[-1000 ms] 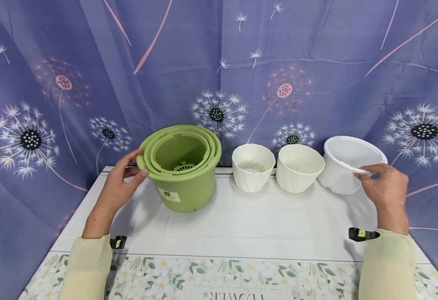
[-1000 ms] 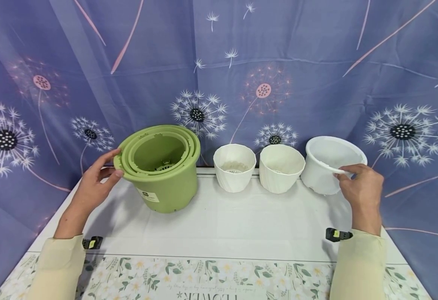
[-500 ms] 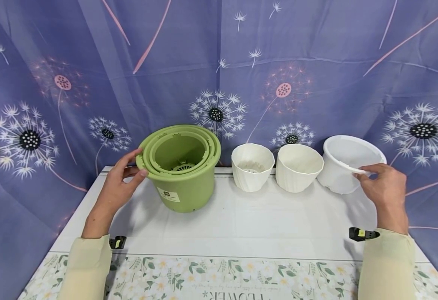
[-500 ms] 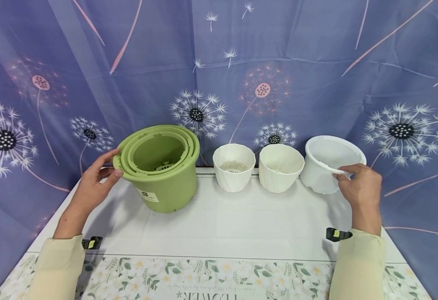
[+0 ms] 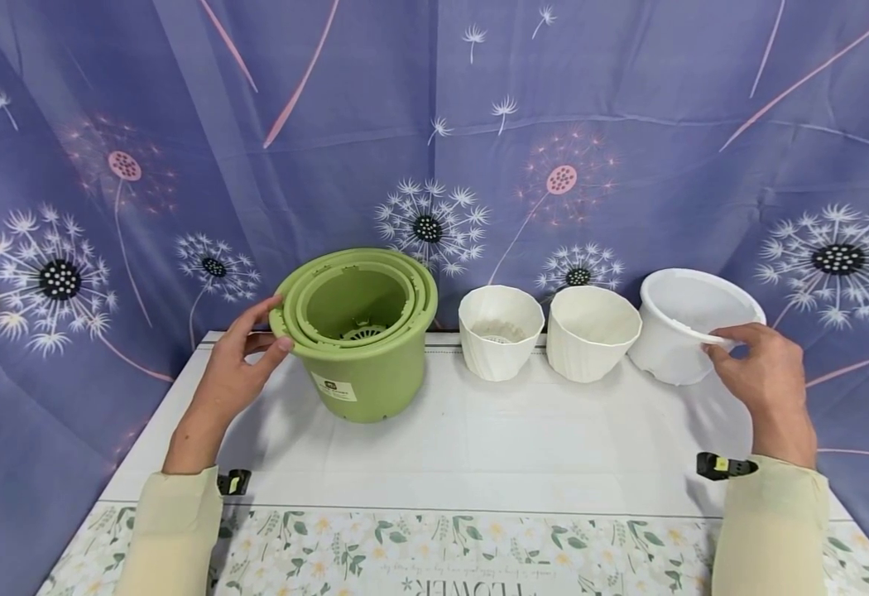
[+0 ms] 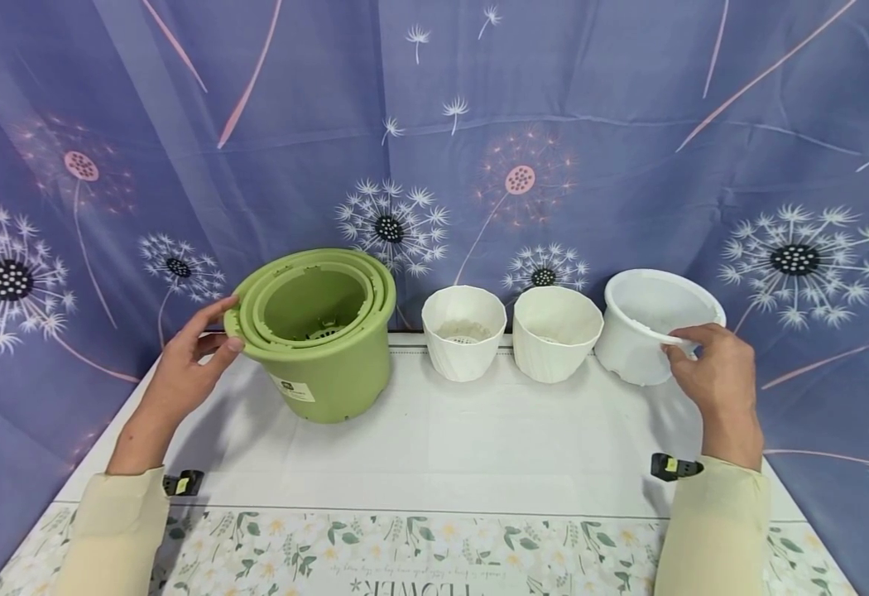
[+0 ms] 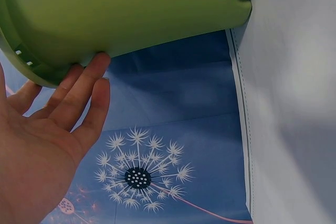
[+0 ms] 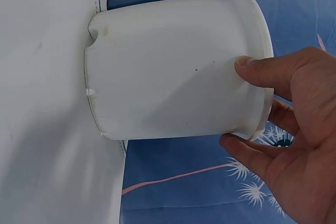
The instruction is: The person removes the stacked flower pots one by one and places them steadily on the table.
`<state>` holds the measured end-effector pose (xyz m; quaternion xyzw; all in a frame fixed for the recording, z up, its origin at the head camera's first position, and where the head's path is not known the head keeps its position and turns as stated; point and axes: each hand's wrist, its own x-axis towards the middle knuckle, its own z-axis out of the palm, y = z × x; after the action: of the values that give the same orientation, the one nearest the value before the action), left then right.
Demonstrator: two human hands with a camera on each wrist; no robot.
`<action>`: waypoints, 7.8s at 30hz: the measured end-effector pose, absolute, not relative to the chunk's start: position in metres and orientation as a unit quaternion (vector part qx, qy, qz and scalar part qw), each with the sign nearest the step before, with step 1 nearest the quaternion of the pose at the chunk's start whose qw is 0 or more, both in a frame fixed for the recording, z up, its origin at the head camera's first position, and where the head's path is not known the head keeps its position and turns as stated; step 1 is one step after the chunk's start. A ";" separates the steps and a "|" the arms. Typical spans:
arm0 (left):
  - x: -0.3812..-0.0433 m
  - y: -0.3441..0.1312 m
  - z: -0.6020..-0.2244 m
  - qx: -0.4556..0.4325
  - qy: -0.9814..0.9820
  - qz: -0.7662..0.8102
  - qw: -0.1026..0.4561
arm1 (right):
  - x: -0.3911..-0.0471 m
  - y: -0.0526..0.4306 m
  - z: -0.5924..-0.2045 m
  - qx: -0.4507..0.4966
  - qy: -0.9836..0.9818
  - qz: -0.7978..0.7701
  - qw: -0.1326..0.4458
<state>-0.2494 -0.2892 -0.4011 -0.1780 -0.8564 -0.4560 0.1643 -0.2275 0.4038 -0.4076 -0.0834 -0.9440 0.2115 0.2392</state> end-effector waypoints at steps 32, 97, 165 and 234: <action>-0.251 -0.290 -0.402 -0.181 -0.857 -0.453 0.166 | -0.211 0.398 -0.377 -0.063 -0.949 0.196 0.237; -0.250 -0.290 -0.402 -0.176 -0.858 -0.458 0.152 | -0.216 0.288 -0.338 0.195 -0.871 0.207 0.400; -0.251 -0.290 -0.403 -0.178 -0.852 -0.466 0.162 | -0.216 0.193 -0.338 0.346 -0.845 0.236 0.332; -0.253 -0.291 -0.404 -0.183 -0.852 -0.464 0.159 | -0.243 0.106 -0.326 0.440 -0.844 0.208 0.224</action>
<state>-0.2525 -0.2913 -0.4041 -0.1831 -0.8519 -0.4640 0.1594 -0.2432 0.1058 -0.3261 0.4396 -0.8445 0.2085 0.2239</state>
